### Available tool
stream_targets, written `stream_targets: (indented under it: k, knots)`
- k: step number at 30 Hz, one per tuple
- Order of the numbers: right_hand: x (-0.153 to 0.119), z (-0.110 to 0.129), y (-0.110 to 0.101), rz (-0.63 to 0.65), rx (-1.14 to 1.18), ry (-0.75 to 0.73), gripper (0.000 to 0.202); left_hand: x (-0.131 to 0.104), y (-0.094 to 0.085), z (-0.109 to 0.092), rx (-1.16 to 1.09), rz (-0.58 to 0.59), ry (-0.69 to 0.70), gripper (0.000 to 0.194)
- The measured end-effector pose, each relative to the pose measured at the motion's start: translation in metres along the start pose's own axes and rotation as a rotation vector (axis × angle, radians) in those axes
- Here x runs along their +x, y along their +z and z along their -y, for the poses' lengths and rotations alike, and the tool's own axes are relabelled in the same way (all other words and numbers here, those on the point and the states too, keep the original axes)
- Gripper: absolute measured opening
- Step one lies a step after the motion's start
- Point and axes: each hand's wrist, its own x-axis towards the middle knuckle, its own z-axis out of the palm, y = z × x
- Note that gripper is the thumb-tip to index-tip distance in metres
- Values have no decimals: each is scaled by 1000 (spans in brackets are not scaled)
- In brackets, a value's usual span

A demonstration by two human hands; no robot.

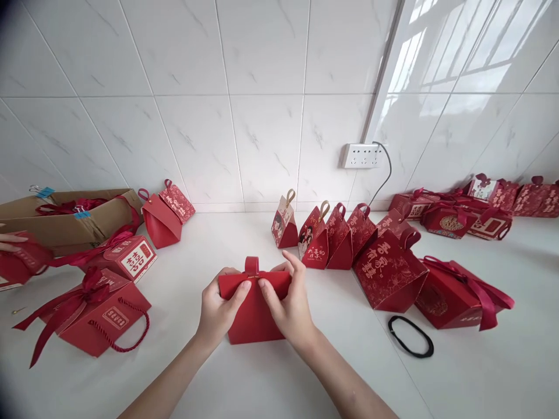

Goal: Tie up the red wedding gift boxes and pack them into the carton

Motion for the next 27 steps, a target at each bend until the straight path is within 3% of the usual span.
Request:
stream_targets:
  k: [10,16,22,27]
  knots:
    - [4,9,-6,86,42,197,26,0,-3,3,-12,58,-33,25]
    - [6,8,-5,101,43,210,20,1,-2,4,-20,58,-21,24]
    - [6,6,-5,98,16,196,19,1,-3,3,-28,88,-26,26]
    - [5,9,-7,83,29,267,26,0,-6,6,-83,126,13,28]
